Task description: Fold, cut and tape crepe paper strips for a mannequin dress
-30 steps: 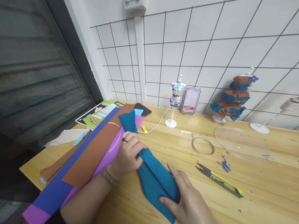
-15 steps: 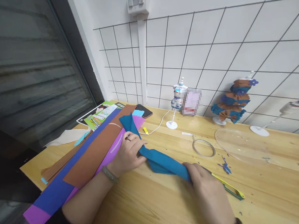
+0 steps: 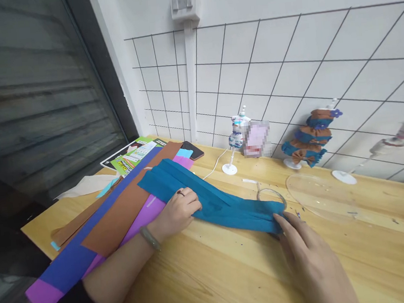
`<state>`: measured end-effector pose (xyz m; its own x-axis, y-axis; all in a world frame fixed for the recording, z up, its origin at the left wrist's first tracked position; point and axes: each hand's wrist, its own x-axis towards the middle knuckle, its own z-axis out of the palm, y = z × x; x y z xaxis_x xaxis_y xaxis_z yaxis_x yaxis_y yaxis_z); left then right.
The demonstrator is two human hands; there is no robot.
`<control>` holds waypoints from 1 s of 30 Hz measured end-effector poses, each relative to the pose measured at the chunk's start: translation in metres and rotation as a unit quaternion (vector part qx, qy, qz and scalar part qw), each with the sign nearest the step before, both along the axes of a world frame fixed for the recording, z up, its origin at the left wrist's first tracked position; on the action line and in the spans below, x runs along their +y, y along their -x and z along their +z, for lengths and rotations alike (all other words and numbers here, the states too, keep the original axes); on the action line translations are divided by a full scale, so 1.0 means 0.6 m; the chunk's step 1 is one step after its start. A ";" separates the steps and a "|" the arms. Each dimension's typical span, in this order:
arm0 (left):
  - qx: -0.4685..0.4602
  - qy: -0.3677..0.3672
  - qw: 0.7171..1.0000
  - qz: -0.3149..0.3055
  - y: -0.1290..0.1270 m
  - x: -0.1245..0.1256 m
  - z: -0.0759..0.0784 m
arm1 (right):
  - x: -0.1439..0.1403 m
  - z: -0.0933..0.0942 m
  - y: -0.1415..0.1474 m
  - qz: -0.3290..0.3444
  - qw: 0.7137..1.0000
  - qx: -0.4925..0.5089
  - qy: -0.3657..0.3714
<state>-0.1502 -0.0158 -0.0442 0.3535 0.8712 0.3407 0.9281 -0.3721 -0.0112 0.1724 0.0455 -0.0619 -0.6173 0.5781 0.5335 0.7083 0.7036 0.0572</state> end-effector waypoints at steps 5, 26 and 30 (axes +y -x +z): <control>0.031 0.047 0.998 -0.028 -0.008 -0.002 -0.007 | -0.006 -0.017 -0.025 -0.033 0.997 -0.043 0.058; -0.051 0.168 0.982 -0.065 0.005 -0.009 -0.002 | -0.079 -0.026 -0.079 0.068 0.971 0.011 0.227; -0.071 0.174 0.981 -0.048 0.014 -0.009 0.000 | -0.075 -0.027 -0.079 0.042 0.960 0.050 0.273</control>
<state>-0.1584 -0.0211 -0.0444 0.4094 0.9088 0.0801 0.8721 -0.4156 0.2584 0.2199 0.0002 -0.0782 -0.6355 0.7388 0.2243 0.6304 0.6642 -0.4018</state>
